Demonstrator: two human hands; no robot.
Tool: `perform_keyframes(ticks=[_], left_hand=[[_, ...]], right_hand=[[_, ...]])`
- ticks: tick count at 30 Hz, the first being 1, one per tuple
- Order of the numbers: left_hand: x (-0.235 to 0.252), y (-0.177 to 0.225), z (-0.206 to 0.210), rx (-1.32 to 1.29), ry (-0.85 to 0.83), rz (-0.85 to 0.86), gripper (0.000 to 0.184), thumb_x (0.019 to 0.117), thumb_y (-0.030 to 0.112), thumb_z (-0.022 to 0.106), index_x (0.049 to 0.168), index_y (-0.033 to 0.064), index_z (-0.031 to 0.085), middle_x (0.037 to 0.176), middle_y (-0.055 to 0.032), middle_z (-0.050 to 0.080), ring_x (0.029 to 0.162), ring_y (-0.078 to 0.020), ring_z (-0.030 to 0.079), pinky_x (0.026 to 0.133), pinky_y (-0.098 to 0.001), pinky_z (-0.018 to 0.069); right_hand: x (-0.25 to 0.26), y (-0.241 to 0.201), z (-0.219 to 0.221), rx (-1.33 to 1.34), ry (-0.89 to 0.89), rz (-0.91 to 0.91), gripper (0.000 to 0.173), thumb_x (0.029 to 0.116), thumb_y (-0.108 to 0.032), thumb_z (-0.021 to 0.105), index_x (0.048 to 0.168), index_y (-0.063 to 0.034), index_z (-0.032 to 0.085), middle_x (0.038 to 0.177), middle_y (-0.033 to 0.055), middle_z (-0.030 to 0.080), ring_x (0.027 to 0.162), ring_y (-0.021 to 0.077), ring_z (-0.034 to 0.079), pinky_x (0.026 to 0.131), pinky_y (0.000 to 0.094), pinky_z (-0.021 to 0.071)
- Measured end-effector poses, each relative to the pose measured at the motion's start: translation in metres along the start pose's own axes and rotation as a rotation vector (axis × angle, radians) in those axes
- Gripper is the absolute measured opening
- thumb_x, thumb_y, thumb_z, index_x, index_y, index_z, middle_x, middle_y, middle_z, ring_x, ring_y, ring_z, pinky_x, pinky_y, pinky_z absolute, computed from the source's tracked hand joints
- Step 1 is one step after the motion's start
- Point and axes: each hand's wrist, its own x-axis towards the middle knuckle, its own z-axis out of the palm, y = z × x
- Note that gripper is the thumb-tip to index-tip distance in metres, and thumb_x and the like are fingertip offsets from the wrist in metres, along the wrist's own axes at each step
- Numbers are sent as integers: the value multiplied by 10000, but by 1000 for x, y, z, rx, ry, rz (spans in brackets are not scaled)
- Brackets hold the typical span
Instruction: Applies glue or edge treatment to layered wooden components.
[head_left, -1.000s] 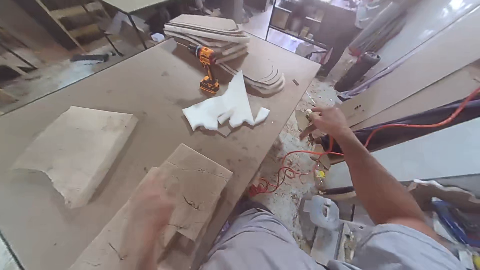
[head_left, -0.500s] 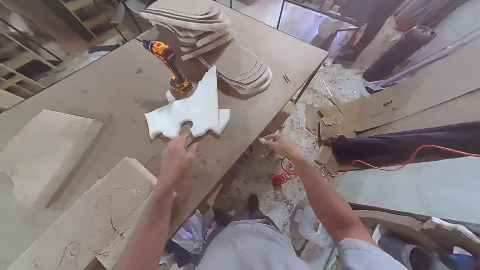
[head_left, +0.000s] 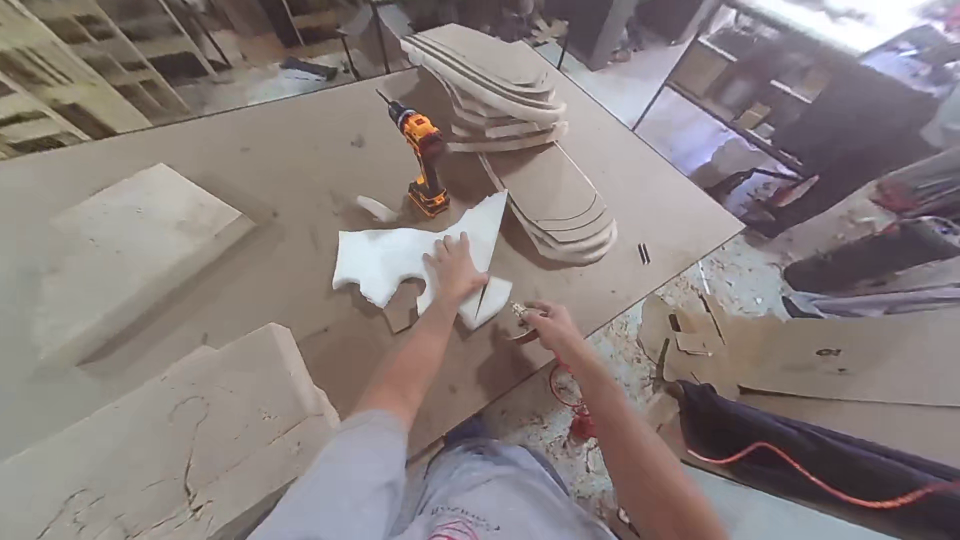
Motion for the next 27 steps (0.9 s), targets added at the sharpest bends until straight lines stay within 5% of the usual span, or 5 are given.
perform_keyframes(ticks=[11, 18, 21, 24, 27], left_hand=[[-96, -70, -16, 8, -252, 214, 1105, 634, 391, 879, 1602, 323, 352, 1723, -131, 121, 1590, -374, 41, 1193, -740, 75], [-99, -91, -1, -471, -58, 218, 555, 929, 506, 559, 1384, 207, 667, 1637, -65, 393, 1582, -293, 174, 1218, -702, -3], [-100, -84, 14, -547, 171, 117, 501, 939, 473, 542, 1272, 151, 732, 1488, -36, 584, 1507, -254, 375, 1237, -658, 113], [-84, -72, 5, -378, 397, -160, 499, 942, 347, 575, 1367, 97, 648, 1355, -99, 668, 1318, -299, 583, 1160, -564, 387], [-55, -76, 3, -205, 473, -374, 582, 966, 391, 576, 1459, 81, 547, 1369, -175, 632, 1299, -368, 577, 1128, -588, 399]], right_hand=[[204, -126, 27, -36, -111, -81, 313, 1011, -238, 591, 1271, -92, 685, 884, 50, 689, 551, 91, 520, 503, 283, 447], [330, -221, 44, -95, -99, -265, 314, 999, -298, 586, 1211, -111, 723, 855, 86, 674, 603, 180, 571, 548, 394, 492], [350, -288, 34, -299, -131, -394, 296, 953, -309, 627, 1114, -97, 756, 961, 161, 707, 824, 305, 666, 718, 547, 537], [357, -368, 32, -457, -110, -487, 326, 939, -342, 639, 1020, -41, 736, 1059, 188, 722, 996, 358, 690, 847, 617, 536], [371, -438, 49, -645, -116, -508, 404, 960, -342, 606, 1136, 12, 688, 1158, 218, 696, 1079, 363, 677, 916, 617, 518]])
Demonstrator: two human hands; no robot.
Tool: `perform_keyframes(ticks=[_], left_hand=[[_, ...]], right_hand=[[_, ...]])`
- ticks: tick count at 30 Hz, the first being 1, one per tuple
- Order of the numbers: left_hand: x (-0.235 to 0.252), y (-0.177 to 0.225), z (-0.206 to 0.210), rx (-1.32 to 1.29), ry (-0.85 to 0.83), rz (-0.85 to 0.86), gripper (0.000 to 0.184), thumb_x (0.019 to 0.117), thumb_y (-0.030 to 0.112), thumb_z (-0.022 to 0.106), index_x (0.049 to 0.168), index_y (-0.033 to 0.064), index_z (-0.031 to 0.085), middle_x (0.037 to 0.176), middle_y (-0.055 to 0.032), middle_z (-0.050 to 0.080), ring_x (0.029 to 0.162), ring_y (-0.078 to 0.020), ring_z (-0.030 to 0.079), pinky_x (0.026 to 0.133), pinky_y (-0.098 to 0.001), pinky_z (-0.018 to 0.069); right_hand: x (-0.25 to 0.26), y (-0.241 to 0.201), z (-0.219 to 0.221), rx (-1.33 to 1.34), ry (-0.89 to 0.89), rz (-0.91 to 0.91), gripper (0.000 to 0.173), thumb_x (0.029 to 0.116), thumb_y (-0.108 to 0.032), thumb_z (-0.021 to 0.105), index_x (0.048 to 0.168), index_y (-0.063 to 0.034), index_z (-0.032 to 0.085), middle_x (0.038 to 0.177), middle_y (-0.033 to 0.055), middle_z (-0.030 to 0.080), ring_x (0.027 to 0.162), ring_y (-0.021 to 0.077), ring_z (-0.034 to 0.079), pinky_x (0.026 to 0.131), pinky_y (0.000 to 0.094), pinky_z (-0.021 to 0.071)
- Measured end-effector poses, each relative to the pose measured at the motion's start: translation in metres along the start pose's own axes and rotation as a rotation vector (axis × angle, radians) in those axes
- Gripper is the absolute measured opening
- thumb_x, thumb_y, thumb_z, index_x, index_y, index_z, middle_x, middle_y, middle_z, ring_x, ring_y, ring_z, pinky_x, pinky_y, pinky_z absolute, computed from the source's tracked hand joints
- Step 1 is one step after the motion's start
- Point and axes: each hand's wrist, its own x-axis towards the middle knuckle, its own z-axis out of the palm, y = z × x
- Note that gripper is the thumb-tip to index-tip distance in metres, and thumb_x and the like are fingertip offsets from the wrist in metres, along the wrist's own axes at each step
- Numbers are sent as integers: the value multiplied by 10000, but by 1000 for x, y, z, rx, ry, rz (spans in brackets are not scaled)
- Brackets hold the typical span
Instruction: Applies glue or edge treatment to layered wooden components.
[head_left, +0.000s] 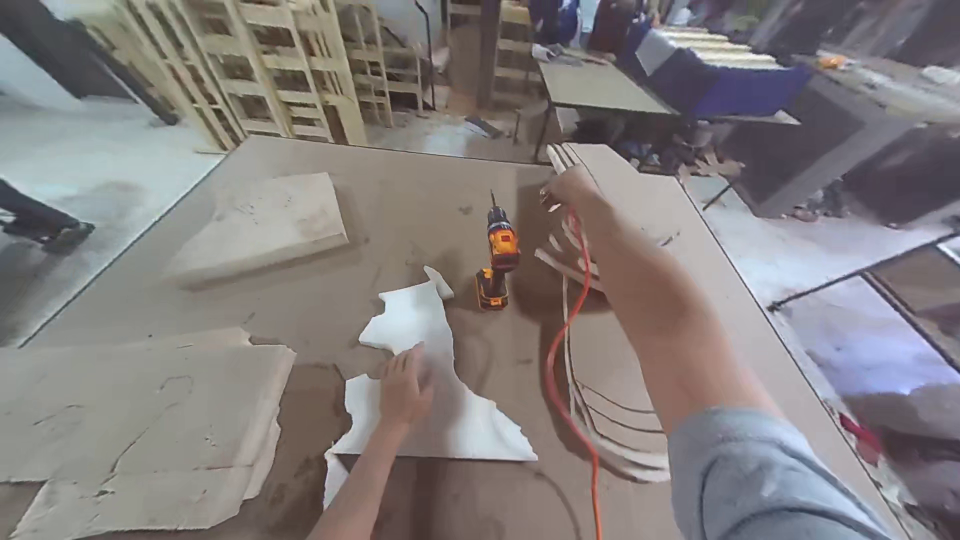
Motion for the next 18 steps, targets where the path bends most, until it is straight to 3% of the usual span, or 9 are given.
perform_keyframes(ticks=[2, 4, 6, 7, 11, 13, 16, 18], left_hand=[[7, 5, 6, 93, 15, -13, 576, 980, 461, 532, 1415, 90, 598, 1365, -194, 627, 1292, -395, 573, 1101, -611, 409], [5, 5, 14, 126, 80, -3, 585, 961, 520, 461, 1331, 120, 674, 1337, -159, 654, 1265, -366, 599, 1082, -592, 426], [2, 3, 21, 119, 114, -6, 584, 954, 534, 441, 1301, 138, 694, 1322, -133, 665, 1248, -336, 612, 1064, -571, 448], [2, 1, 24, 114, 144, -1, 581, 947, 537, 448, 1290, 143, 701, 1306, -121, 675, 1228, -323, 624, 1049, -566, 460], [7, -8, 37, 138, 251, 12, 595, 928, 559, 418, 1274, 176, 713, 1250, -66, 702, 1156, -256, 649, 1021, -502, 475], [7, -9, 40, 161, 258, 7, 574, 938, 546, 397, 1260, 190, 711, 1249, -47, 699, 1165, -240, 640, 1021, -482, 471], [7, -10, 41, 174, 267, 5, 539, 944, 520, 389, 1226, 200, 719, 1231, -32, 697, 1161, -222, 628, 1029, -450, 451], [5, -10, 41, 175, 278, 13, 531, 935, 510, 399, 1214, 198, 725, 1230, -40, 699, 1150, -229, 632, 1024, -452, 451]], right_hand=[[35, -34, 4, -114, -54, -17, 379, 938, -280, 632, 1137, 41, 673, 1154, 232, 677, 1062, 357, 669, 913, 600, 519], [62, -76, 25, -206, -103, -57, 348, 924, -244, 660, 1112, 48, 677, 1134, 229, 677, 1042, 349, 670, 901, 585, 521], [96, -120, 63, -196, -124, -192, 328, 852, -186, 720, 1065, 60, 677, 1070, 251, 683, 981, 391, 669, 845, 632, 522], [101, -147, 79, -189, -154, -263, 328, 871, -190, 710, 1080, 59, 667, 1068, 254, 674, 959, 393, 660, 820, 628, 511], [93, -246, 157, -201, -324, -429, 263, 944, -245, 652, 1022, 5, 676, 902, 140, 653, 708, 233, 587, 653, 461, 492], [99, -268, 199, -129, -379, -496, 215, 945, -274, 643, 989, -68, 690, 785, 54, 614, 569, 138, 501, 536, 355, 438], [119, -269, 219, -76, -395, -587, 257, 975, -277, 621, 1129, -111, 743, 884, 60, 705, 597, 138, 546, 549, 370, 452], [122, -253, 203, -197, -371, -531, 210, 960, -260, 644, 1033, -82, 728, 845, 53, 686, 580, 131, 524, 549, 371, 446]])
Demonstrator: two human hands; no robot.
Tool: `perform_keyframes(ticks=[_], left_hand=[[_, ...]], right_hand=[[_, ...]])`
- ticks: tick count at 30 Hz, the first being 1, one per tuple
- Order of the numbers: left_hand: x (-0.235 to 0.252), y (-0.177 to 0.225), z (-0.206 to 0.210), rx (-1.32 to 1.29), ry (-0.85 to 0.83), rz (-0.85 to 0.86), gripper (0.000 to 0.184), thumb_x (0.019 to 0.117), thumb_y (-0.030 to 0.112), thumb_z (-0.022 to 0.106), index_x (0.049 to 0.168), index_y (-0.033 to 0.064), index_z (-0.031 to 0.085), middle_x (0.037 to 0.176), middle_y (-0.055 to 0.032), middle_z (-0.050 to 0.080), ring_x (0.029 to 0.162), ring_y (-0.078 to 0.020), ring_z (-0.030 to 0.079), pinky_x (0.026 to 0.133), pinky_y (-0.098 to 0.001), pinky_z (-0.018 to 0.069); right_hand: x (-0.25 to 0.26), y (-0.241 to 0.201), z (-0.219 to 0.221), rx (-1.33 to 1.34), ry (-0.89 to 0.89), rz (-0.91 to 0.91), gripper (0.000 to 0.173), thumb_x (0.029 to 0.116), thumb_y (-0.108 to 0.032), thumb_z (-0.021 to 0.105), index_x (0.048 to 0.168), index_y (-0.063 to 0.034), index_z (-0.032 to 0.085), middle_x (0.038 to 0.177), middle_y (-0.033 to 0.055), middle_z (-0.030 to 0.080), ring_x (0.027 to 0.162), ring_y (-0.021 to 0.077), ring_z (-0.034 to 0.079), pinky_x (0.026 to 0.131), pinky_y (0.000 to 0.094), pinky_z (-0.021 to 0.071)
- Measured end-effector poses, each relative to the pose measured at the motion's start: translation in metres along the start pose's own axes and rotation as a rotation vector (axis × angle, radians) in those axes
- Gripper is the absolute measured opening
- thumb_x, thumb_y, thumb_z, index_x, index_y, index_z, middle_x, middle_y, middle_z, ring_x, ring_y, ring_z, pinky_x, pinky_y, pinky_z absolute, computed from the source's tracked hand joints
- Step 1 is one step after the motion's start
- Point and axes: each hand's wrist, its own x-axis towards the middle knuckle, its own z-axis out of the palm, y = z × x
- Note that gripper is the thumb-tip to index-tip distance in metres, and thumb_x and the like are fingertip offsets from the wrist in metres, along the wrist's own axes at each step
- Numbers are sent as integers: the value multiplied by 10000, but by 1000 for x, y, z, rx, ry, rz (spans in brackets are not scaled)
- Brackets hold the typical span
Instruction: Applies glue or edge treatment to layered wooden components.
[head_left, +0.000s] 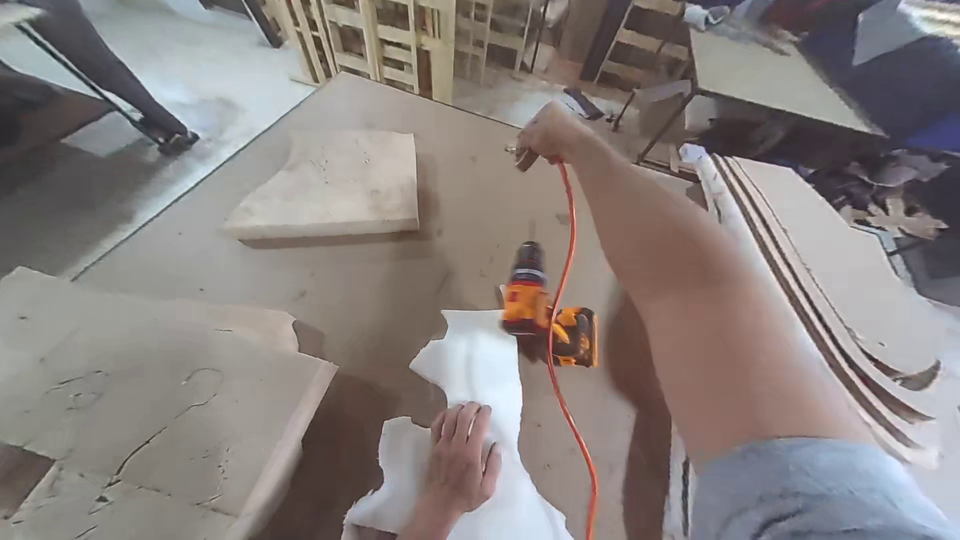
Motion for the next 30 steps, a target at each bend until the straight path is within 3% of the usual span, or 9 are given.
perform_keyframes(ticks=[6, 11, 14, 17, 20, 23, 26, 28, 30], left_hand=[[33, -4, -24, -318, -102, -188, 498, 977, 446, 453, 1130, 71, 741, 1121, -119, 738, 1050, -303, 695, 915, -531, 534], [177, -1, -48, -164, -208, -54, 456, 918, 230, 588, 1348, 83, 626, 1339, -179, 638, 1295, -384, 567, 1062, -595, 441], [251, 15, -20, 43, -585, 85, 686, 849, 342, 691, 1470, 114, 509, 1480, -179, 531, 1395, -387, 472, 1142, -630, 337], [266, 19, 16, 143, -752, 156, 760, 840, 439, 707, 1459, 46, 507, 1427, -247, 552, 1321, -434, 529, 1089, -675, 368], [262, 13, 33, 108, -704, 203, 717, 900, 435, 690, 1427, -18, 516, 1402, -308, 546, 1279, -502, 542, 1055, -717, 385], [259, 12, 25, 151, -685, 272, 543, 930, 334, 679, 1306, -44, 576, 1268, -322, 620, 1197, -525, 589, 1036, -734, 396], [267, 4, 23, 187, -671, 259, 576, 928, 290, 688, 1324, -97, 527, 1265, -368, 595, 1205, -556, 566, 1019, -775, 364], [271, -9, 29, 185, -635, 246, 640, 937, 298, 693, 1380, -110, 479, 1304, -402, 558, 1238, -579, 538, 1008, -804, 347], [268, -14, 33, 173, -631, 246, 672, 950, 303, 679, 1424, -111, 441, 1342, -418, 526, 1262, -592, 514, 1007, -812, 339]], right_hand=[[-85, 101, -56, -286, -84, 298, 271, 953, -286, 677, 893, -23, 680, 663, 62, 540, 512, 143, 413, 503, 372, 382], [-198, 173, -114, -356, 131, 477, 343, 872, -217, 728, 988, 98, 661, 1021, 317, 669, 953, 494, 658, 796, 742, 485], [-284, 189, -121, -275, -103, 539, 281, 966, -279, 652, 966, -13, 743, 929, 141, 753, 778, 282, 677, 712, 538, 508], [-379, 213, -105, -194, -9, 418, 264, 986, -261, 622, 897, -60, 767, 826, 131, 733, 742, 298, 699, 713, 593, 548], [-517, 169, -66, 135, -158, 418, 239, 1054, -202, 581, 1198, -106, 746, 925, 65, 759, 747, 165, 722, 716, 395, 616], [-657, 115, -6, 379, -278, 364, 277, 1011, -159, 598, 1240, -186, 752, 774, -30, 710, 591, 45, 597, 575, 283, 524], [-763, 99, 38, 321, -241, 588, 279, 1029, -234, 590, 1259, -259, 746, 811, -35, 743, 638, 87, 658, 614, 365, 575], [-812, 112, 54, 136, -16, 864, 295, 1032, -237, 567, 1270, -205, 738, 868, 88, 744, 762, 268, 689, 724, 574, 539], [-843, 135, 72, 125, 158, 965, 332, 1046, -242, 516, 1299, -162, 717, 915, 118, 751, 813, 294, 706, 779, 595, 537]])
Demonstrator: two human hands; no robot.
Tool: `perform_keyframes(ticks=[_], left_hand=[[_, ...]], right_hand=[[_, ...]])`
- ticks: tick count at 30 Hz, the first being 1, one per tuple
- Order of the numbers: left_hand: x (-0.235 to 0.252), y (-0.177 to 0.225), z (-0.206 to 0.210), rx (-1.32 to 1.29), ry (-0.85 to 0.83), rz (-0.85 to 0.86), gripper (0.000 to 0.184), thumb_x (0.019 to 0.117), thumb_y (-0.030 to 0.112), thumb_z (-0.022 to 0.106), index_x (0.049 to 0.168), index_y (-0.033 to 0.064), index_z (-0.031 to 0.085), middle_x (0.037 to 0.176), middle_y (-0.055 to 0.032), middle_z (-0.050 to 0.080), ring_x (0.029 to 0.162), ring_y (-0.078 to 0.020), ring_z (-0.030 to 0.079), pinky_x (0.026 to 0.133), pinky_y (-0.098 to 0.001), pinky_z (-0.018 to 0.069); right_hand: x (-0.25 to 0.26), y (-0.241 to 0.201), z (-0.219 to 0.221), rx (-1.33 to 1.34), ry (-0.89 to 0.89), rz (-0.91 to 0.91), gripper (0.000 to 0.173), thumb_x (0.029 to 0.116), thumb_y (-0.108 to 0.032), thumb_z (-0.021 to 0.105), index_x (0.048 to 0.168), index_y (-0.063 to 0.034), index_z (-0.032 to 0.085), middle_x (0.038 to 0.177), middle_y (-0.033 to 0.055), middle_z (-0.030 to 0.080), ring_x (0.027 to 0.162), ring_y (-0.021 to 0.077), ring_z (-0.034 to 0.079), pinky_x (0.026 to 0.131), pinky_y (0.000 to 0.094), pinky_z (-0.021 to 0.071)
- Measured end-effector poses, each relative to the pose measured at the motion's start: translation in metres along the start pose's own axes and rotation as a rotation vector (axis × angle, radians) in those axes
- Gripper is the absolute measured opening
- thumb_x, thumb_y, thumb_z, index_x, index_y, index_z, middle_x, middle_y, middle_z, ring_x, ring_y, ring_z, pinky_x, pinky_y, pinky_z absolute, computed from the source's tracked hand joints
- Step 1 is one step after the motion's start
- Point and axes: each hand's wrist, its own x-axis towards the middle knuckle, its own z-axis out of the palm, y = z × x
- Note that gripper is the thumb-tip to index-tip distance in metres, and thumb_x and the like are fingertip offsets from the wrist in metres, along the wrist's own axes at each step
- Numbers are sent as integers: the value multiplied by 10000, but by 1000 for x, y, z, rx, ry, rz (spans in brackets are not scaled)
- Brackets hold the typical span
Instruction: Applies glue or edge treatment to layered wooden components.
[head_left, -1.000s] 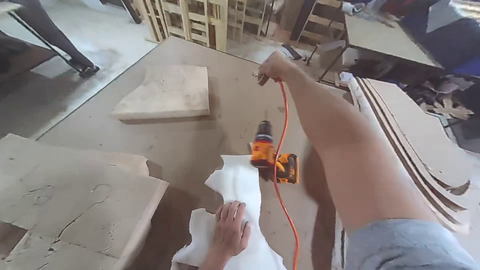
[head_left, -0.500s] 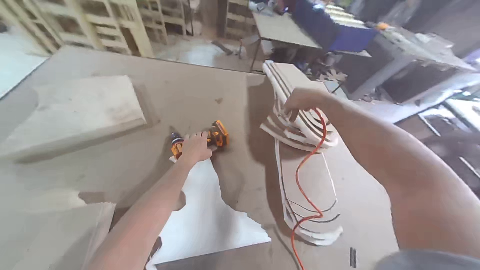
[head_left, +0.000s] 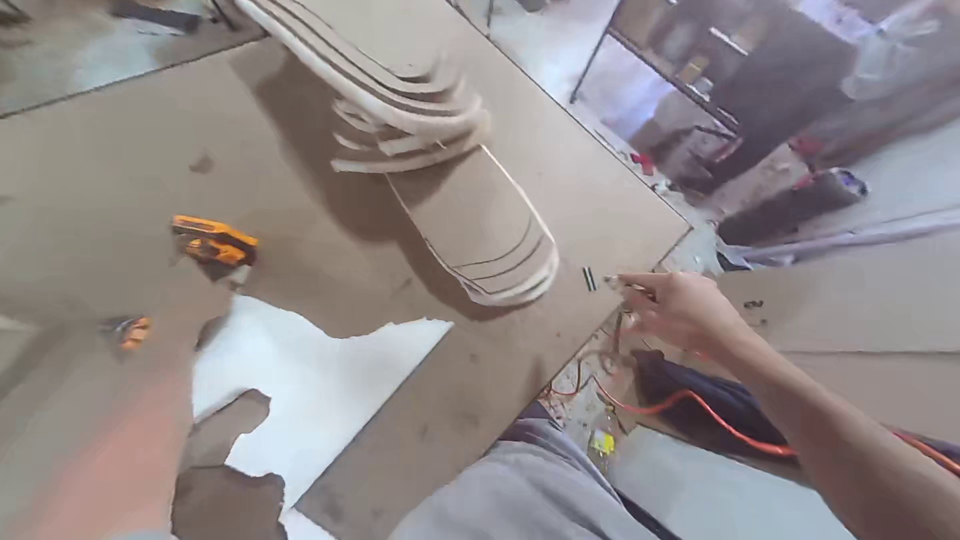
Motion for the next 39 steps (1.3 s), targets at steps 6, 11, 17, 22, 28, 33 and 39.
perform_keyframes(ticks=[6, 11, 17, 22, 28, 33, 39], left_hand=[[-38, 64, -12, -45, 23, -168, 809, 978, 380, 634, 1557, -60, 279, 1505, -423, 363, 1385, -605, 379, 1064, -795, 299], [-105, 193, 20, -270, 265, 34, 648, 999, 374, 550, 1516, 4, 425, 1538, -330, 404, 1448, -529, 345, 1148, -745, 212], [-231, 369, 81, -325, 223, 351, 550, 1037, 411, 459, 1433, 42, 554, 1509, -224, 508, 1447, -403, 425, 1189, -631, 278], [-293, 516, 100, -336, -14, 787, 400, 1021, 293, 532, 1323, 65, 663, 1434, -182, 599, 1404, -365, 500, 1178, -598, 340], [-272, 599, 160, -99, -213, 965, 531, 1045, 370, 425, 1513, 131, 503, 1648, -161, 343, 1551, -352, 253, 1222, -603, 235], [-271, 588, 179, -188, -156, 921, 447, 1052, 250, 432, 1470, 161, 562, 1590, -111, 455, 1510, -325, 357, 1207, -609, 282], [-272, 600, 165, -258, -13, 789, 302, 1035, 252, 509, 1209, 130, 724, 1381, -76, 649, 1384, -277, 530, 1158, -549, 402]], right_hand=[[56, 20, 34, 239, 105, -196, 337, 1045, -230, 513, 1290, -108, 710, 891, 74, 751, 754, 199, 704, 740, 480, 576], [99, 61, -13, 615, -375, -439, 298, 1054, -184, 552, 1299, -101, 699, 912, -7, 757, 751, 40, 716, 700, 242, 629], [70, 263, -44, 182, -324, -101, 303, 1019, -224, 559, 1245, -137, 741, 872, 81, 756, 733, 215, 708, 707, 491, 590], [51, 308, -19, 361, -104, 151, 351, 1043, -242, 509, 1316, -121, 693, 967, 76, 765, 798, 191, 738, 750, 448, 625], [68, 322, 3, 255, 312, 322, 413, 1039, -292, 458, 1355, -140, 676, 1042, 120, 758, 932, 297, 718, 865, 573, 545], [100, 284, 17, 592, 46, 64, 339, 1025, -229, 554, 1315, -128, 698, 912, 41, 765, 731, 151, 733, 708, 399, 643], [224, 314, -57, 459, 368, 18, 404, 1039, -274, 521, 1372, -81, 644, 988, 130, 759, 802, 270, 733, 768, 556, 601]])
